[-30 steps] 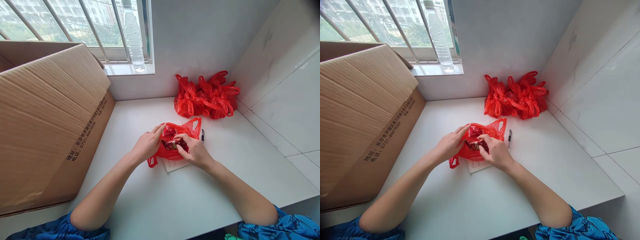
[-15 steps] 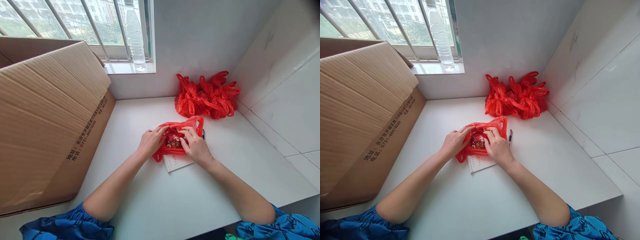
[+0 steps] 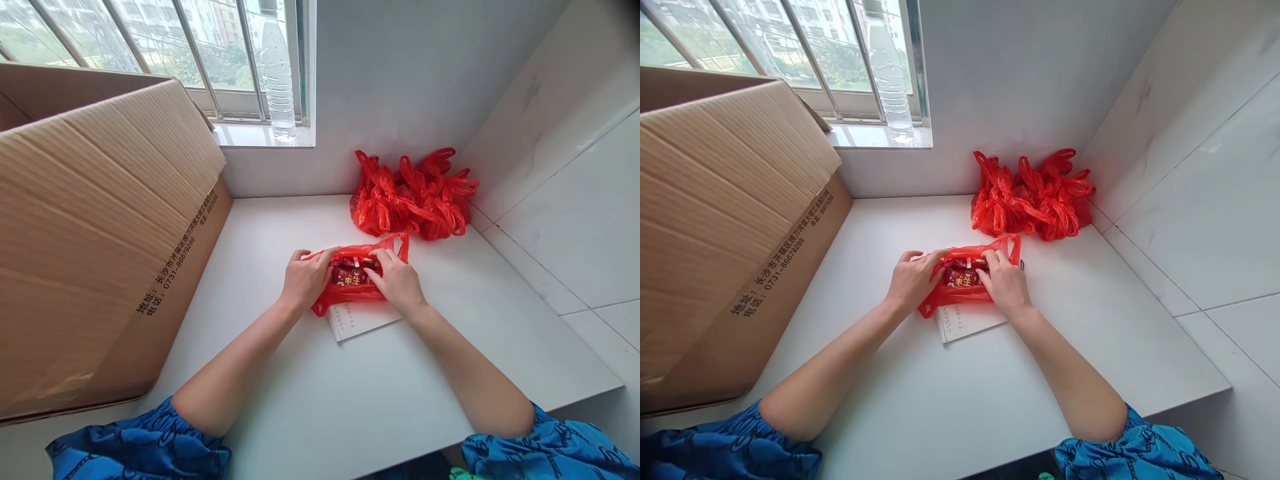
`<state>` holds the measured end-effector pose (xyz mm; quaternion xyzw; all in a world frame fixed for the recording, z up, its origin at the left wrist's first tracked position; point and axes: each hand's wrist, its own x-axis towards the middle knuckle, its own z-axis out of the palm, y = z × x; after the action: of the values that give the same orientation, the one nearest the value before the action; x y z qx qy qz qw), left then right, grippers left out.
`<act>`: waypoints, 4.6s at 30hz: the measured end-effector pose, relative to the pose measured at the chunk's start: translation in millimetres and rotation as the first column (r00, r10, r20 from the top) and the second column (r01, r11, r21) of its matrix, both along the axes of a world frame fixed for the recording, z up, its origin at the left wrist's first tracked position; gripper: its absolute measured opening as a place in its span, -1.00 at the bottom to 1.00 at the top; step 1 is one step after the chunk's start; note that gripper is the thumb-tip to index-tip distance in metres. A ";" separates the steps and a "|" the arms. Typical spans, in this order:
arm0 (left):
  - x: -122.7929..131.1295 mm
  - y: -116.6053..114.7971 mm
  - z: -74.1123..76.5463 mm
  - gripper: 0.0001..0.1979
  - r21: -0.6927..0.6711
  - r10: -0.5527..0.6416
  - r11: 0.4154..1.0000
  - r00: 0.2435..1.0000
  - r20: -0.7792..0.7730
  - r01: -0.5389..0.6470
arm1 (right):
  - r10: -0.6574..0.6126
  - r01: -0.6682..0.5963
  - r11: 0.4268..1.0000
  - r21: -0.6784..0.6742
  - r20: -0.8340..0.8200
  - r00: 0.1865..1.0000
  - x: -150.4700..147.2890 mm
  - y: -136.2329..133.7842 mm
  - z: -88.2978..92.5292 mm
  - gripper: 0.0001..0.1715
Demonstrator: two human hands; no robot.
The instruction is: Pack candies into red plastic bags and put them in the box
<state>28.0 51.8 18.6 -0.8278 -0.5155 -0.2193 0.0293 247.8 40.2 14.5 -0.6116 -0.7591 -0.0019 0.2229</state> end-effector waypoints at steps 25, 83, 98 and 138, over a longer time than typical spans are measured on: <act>3.6 -14.5 22.3 -0.68 0.115 -0.147 0.985 0.976 0.160 0.130 | 0.122 -0.121 0.991 0.048 -0.673 0.730 3.7 -12.4 27.4 -0.69; 19.7 -41.5 62.5 -0.53 -0.409 0.075 0.831 0.652 0.754 0.377 | 0.231 -0.346 0.938 0.018 -0.776 0.587 -12.0 -35.4 21.4 -0.74; 14.8 -35.9 64.1 -0.44 -0.407 0.138 0.757 0.484 0.864 0.511 | 0.117 -0.257 0.965 -0.056 -0.783 0.611 -10.5 -40.3 34.5 -0.54; 18.6 -31.0 53.5 -0.47 -0.421 0.177 0.698 0.431 0.885 0.579 | 0.023 -0.500 0.840 -0.210 -0.908 0.419 -8.7 -32.3 25.2 -0.50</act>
<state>46.7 20.8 72.1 -0.5967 -0.3793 -0.4107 -0.5757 239.1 7.9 39.6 -0.4253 -0.5993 0.5251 0.4293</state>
